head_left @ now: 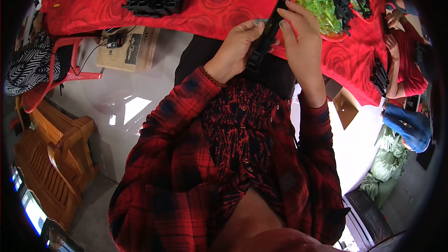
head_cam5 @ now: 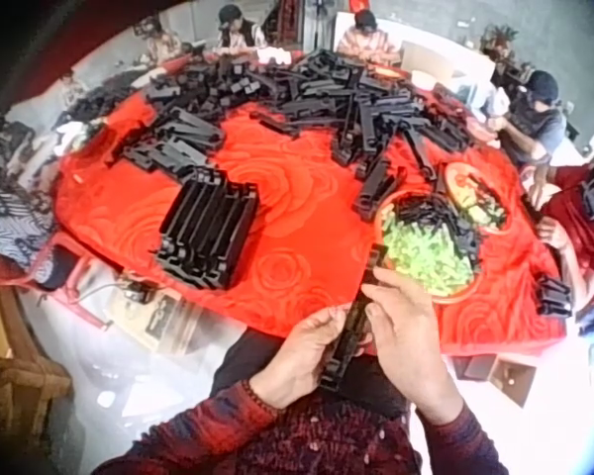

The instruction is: The person assembles plastic components for toy guns by hand, attaching green plastic components and magazine housings to plastic gun frames.

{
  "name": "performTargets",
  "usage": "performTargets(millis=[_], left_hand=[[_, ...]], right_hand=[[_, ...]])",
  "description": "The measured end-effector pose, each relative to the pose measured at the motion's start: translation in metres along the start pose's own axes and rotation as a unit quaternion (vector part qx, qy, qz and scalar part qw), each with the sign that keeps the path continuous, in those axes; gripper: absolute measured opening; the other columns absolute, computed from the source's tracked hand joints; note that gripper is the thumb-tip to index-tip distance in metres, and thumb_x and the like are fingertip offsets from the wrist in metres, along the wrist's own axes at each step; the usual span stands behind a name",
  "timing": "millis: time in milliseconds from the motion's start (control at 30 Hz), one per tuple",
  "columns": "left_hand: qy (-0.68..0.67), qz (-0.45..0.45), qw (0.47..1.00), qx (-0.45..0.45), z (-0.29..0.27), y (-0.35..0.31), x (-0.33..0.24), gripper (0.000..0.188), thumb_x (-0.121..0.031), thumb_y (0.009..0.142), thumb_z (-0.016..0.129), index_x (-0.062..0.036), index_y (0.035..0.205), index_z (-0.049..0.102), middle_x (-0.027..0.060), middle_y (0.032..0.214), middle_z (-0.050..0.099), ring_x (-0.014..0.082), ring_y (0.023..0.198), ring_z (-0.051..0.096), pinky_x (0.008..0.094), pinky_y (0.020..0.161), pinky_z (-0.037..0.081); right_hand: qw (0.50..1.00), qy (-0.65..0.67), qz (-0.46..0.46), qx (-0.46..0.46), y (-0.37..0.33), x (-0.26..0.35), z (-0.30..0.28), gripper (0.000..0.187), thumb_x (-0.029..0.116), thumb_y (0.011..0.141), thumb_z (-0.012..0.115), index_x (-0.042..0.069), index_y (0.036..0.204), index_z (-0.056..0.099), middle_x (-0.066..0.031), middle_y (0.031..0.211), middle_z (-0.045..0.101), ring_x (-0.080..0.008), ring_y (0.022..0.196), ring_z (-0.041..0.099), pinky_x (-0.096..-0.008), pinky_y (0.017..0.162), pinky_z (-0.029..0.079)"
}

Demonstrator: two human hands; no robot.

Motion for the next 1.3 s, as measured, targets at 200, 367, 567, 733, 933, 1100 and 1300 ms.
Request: performTargets(millis=[200, 367, 567, 733, 933, 1100, 1300], left_hand=[[-0.005, 0.029, 1.0, 0.002, -0.005, 0.004, 0.0, 0.021, -0.02, 0.103, 0.051, -0.0036, 0.109, 0.062, 0.006, 0.098, 0.068, 0.0196, 0.086, 0.07, 0.0294, 0.072, 0.058], [0.008, 0.056, 0.998, 0.014, -0.007, 0.005, 0.001, 0.02, -0.019, 0.103, 0.052, -0.0056, 0.112, 0.063, -0.0001, 0.1, 0.067, 0.009, 0.09, 0.063, 0.0247, 0.081, 0.051], [0.035, 0.09, 0.995, -0.011, 0.007, -0.002, -0.007, 0.017, -0.014, 0.103, 0.051, -0.0046, 0.11, 0.063, -0.0004, 0.099, 0.065, 0.0075, 0.088, 0.061, 0.0234, 0.078, 0.051], [0.03, 0.082, 0.996, 0.0, 0.007, -0.002, -0.007, 0.017, -0.013, 0.102, 0.051, -0.004, 0.11, 0.063, -0.0006, 0.099, 0.065, 0.0076, 0.089, 0.061, 0.0238, 0.08, 0.051], [0.039, 0.081, 0.996, -0.016, 0.003, -0.002, -0.003, 0.017, -0.012, 0.102, 0.052, -0.0027, 0.109, 0.065, -0.0003, 0.099, 0.066, 0.0077, 0.091, 0.06, 0.024, 0.082, 0.049], [0.109, 0.14, 0.984, -0.007, -0.003, -0.004, 0.003, 0.018, -0.012, 0.102, 0.053, -0.0014, 0.109, 0.066, 0.0002, 0.101, 0.066, 0.0078, 0.092, 0.059, 0.0245, 0.083, 0.048], [0.08, 0.092, 0.992, -0.038, 0.009, -0.006, -0.004, 0.018, -0.014, 0.102, 0.051, -0.0028, 0.112, 0.063, 0.001, 0.099, 0.066, 0.0089, 0.09, 0.06, 0.0255, 0.081, 0.05]], right_hand=[[0.999, -0.014, -0.029, -0.023, -0.012, 0.01, -0.001, 0.019, 0.004, 0.083, 0.066, 0.003, 0.101, 0.069, -0.0155, 0.126, 0.056, -0.035, 0.109, 0.052, -0.0429, 0.092, 0.042], [0.99, -0.126, -0.063, 0.018, -0.025, 0.021, 0.005, 0.023, 0.006, 0.08, 0.069, 0.006, 0.103, 0.069, -0.0129, 0.132, 0.053, -0.0342, 0.118, 0.046, -0.0466, 0.096, 0.036], [0.98, -0.18, -0.088, -0.001, -0.029, 0.026, 0.007, 0.026, 0.01, 0.079, 0.069, 0.004, 0.105, 0.069, -0.0114, 0.134, 0.052, -0.0299, 0.121, 0.046, -0.0453, 0.098, 0.033], [0.973, -0.216, -0.08, -0.005, -0.028, 0.031, 0.006, 0.03, 0.015, 0.079, 0.07, 0.002, 0.106, 0.069, -0.011, 0.139, 0.051, -0.0279, 0.126, 0.045, -0.0477, 0.101, 0.03], [0.963, -0.256, -0.08, 0.028, -0.027, 0.035, 0.007, 0.028, 0.018, 0.078, 0.069, 0.0, 0.099, 0.07, -0.0091, 0.145, 0.048, -0.0288, 0.134, 0.04, -0.0559, 0.111, 0.02], [0.956, -0.267, -0.073, 0.092, -0.027, 0.043, 0.003, 0.027, 0.015, 0.083, 0.066, 0.0, 0.105, 0.07, -0.003, 0.149, 0.045, -0.0309, 0.138, 0.037, -0.055, 0.113, 0.018], [0.975, -0.202, -0.052, 0.077, -0.034, 0.039, 0.003, 0.033, 0.01, 0.083, 0.064, 0.001, 0.115, 0.067, -0.0072, 0.147, 0.048, -0.0314, 0.133, 0.041, -0.0523, 0.111, 0.022]])
Point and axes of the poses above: each hand's wrist, its own y-axis towards the middle knuckle, its own z-axis out of the palm, x = y × z, the point moved 2 cm from there along y, towards the middle knuckle
